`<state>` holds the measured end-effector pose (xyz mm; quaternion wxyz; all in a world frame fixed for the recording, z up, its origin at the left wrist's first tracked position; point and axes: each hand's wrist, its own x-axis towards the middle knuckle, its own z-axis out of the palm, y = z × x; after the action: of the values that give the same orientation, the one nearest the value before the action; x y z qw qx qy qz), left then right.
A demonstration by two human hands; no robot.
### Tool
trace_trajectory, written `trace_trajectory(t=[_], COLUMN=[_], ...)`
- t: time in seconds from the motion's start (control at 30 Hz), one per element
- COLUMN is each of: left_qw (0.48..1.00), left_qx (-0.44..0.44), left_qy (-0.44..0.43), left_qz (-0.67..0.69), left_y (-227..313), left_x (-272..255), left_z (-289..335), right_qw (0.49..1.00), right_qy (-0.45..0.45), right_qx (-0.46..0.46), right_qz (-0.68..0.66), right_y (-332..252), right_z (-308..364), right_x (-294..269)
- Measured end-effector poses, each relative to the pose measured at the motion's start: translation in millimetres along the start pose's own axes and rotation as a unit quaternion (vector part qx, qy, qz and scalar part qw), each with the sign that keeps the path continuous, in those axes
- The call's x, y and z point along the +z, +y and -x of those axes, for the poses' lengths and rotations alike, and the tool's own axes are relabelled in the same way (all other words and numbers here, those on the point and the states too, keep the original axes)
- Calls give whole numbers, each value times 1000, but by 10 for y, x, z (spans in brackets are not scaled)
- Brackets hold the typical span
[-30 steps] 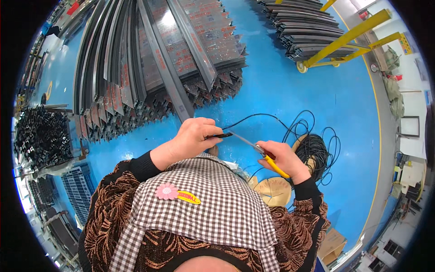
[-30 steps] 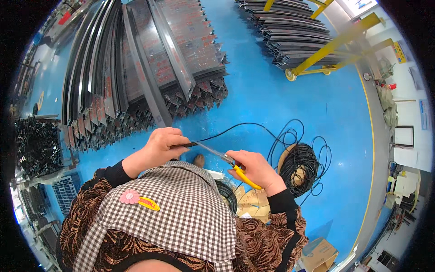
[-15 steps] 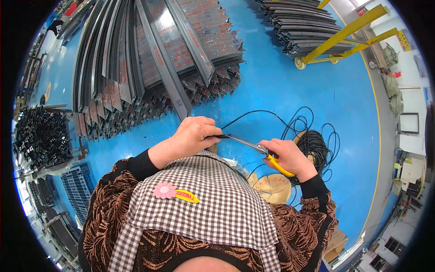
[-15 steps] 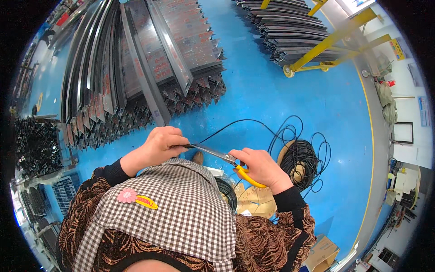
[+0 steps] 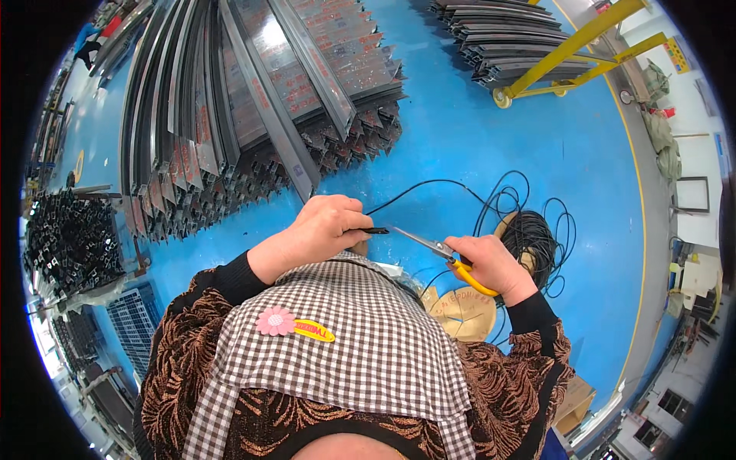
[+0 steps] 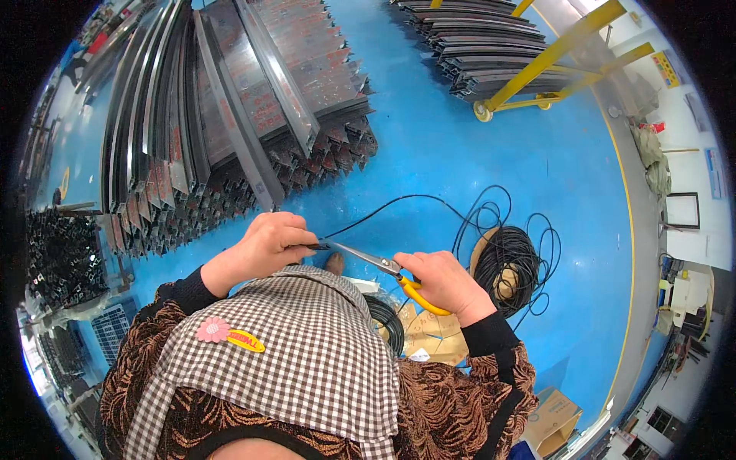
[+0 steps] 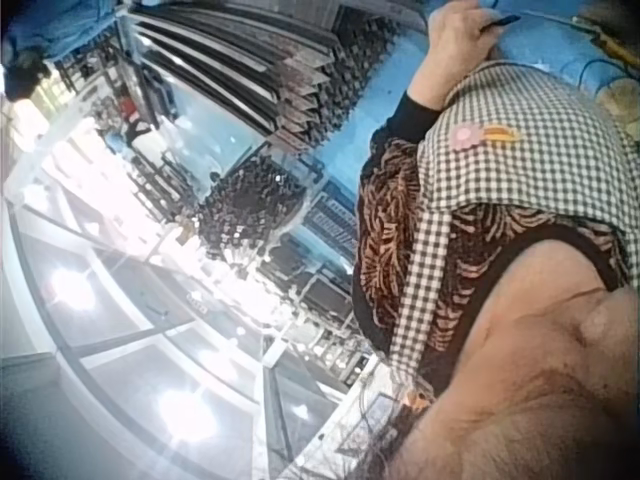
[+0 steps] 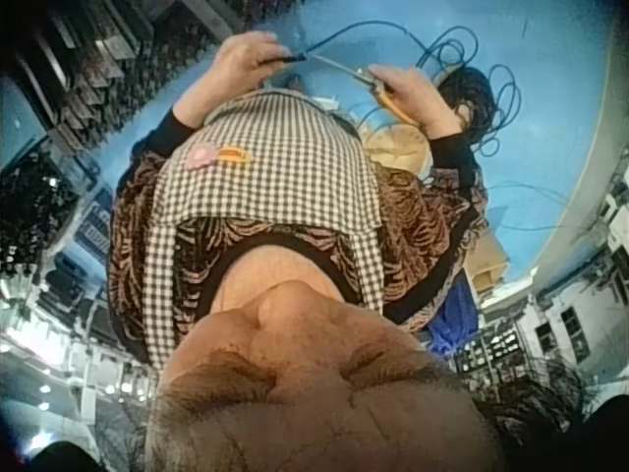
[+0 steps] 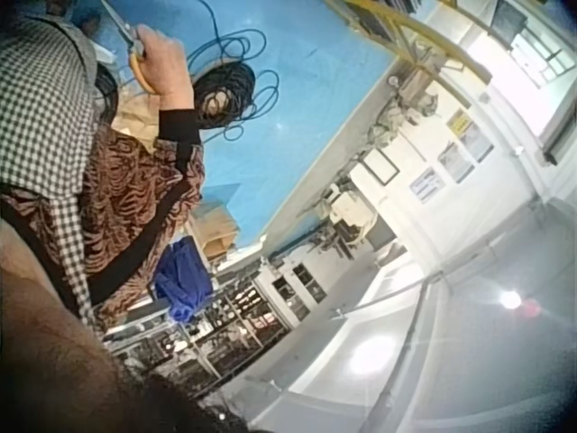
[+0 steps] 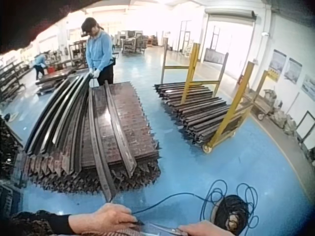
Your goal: Measure, cut, and attach rubber sealing strips to the edges of metal radiator components.
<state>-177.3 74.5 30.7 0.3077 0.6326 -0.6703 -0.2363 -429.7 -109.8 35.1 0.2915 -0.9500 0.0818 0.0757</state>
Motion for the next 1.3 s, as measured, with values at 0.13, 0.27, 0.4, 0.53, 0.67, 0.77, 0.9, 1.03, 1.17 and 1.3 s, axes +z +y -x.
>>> trace_trajectory(t=[0.13, 0.27, 0.4, 0.53, 0.67, 0.77, 0.9, 1.03, 1.17, 1.3], left_qw=[1000, 1000, 995, 927, 870, 854, 881, 867, 825, 750], left_qx=[4, 6, -46, -197, -267, -258, -185, -202, -234, -278], left_qy=[-11, -8, 2, 54, 45, 40, -5, 4, 24, 110], left_qz=[8, 23, 92, 314, 413, 451, 435, 455, 513, 590], left_y=[0, -32, -138, -316, -536, -695, -963, -1207, -1475, -1760], left_x=[1, 10, 38, 135, 135, 26, -238, -442, -625, -864], left_z=[-23, -48, -44, -8, 114, 235, 381, 550, 630, 491], right_qw=[999, 993, 962, 918, 940, 956, 947, 942, 940, 936], right_qy=[5, 6, 116, 147, 221, 228, 208, 217, 228, 307], right_qx=[26, 86, 179, 238, 166, 181, 244, 239, 218, 135], right_qz=[-23, -80, -170, -280, -198, -48, 32, 94, 130, 109], right_y=[88, 176, 231, 363, 658, 934, 1167, 1324, 1412, 934], right_z=[102, 164, -15, -653, -1745, -2660, -3739, -4371, -4540, -4335], right_x=[72, 263, 556, 711, 636, 449, 280, 429, 553, 286])
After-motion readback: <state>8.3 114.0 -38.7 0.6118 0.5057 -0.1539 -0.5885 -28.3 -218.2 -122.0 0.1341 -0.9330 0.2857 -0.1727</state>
